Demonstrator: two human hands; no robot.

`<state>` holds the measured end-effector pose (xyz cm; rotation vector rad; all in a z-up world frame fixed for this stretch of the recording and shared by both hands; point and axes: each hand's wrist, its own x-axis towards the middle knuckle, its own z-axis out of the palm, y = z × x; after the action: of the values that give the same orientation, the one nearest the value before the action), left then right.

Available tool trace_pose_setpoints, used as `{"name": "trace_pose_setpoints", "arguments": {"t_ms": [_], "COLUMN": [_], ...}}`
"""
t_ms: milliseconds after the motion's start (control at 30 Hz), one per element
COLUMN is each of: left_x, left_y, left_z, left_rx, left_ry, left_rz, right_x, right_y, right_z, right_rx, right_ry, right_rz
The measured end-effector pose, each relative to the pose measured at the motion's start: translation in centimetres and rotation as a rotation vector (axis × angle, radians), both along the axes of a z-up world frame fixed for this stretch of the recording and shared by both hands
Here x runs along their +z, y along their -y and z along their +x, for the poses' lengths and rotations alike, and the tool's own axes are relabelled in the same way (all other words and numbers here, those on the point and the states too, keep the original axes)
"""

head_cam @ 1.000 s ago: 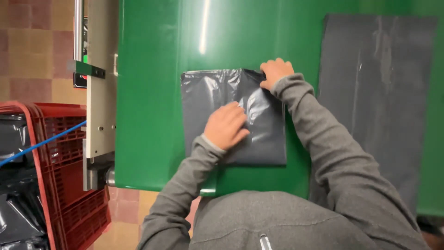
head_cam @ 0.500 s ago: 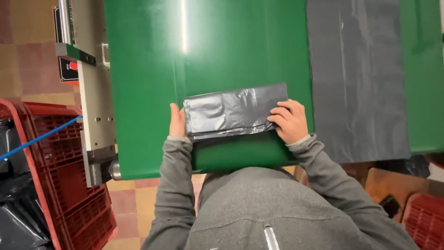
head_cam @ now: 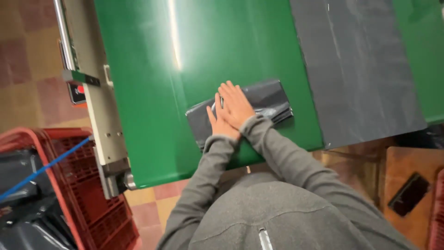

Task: The person repeatedly folds black plastic sheets on a green table and places the folded items into a red basket. The process is continuous, with the person handling one sheet at a time.

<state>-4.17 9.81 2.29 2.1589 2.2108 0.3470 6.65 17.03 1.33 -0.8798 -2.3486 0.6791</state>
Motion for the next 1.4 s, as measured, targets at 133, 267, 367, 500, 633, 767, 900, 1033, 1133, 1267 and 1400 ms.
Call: {"name": "trace_pose_setpoints", "arguments": {"t_ms": [133, 267, 367, 500, 633, 767, 900, 1033, 1133, 1267, 1400], "left_x": [4.5, 0.9, -0.9, 4.7, -0.5, -7.8, -5.5, -2.8, -2.2, 5.8, 8.3], "left_y": [4.8, 9.1, 9.5, 6.4, -1.5, -6.5, -6.1, -3.9, -2.6, -1.4, 0.8], "left_z": [-3.6, -8.5, -10.3, -8.2, -7.1, -7.8, -6.2, -3.9, -3.0, 2.4, 12.9], "left_rx": [-0.105, -0.239, -0.4, -0.707, -1.341, -0.386, -0.082, -0.274, -0.113, -0.256, -0.739], "left_ry": [0.158, 0.127, -0.061, 0.106, 0.579, 1.342, 1.054, 0.566, 0.458, 0.295, 0.259], "left_rz": [-0.349, -0.116, 0.063, -0.323, -0.062, -0.999, -0.677, -0.063, -0.096, 0.246, 0.143], "right_x": [2.1, 2.3, 6.6, 4.4, -2.6, -8.5, -4.6, -5.0, -3.1, 8.0, 11.7], "right_y": [-1.5, -2.6, 1.3, 10.4, 13.5, 12.9, 9.3, 9.5, 11.3, 12.3, 9.3], "right_z": [2.9, 7.0, 6.4, 5.3, 8.2, 9.9, 10.1, 12.3, 15.5, 22.4, 29.3], "right_rx": [-0.113, -0.277, -0.311, 0.115, 0.034, -0.31, -0.741, -0.543, -0.496, -0.412, -0.198], "right_ry": [0.327, 0.397, 0.496, 0.243, -0.045, -0.352, -0.74, -1.11, -0.883, -0.103, 0.462], "right_rz": [-0.014, 0.14, 0.163, 0.0, -0.116, -0.595, -1.254, -1.472, -1.319, -0.609, 0.163]}}
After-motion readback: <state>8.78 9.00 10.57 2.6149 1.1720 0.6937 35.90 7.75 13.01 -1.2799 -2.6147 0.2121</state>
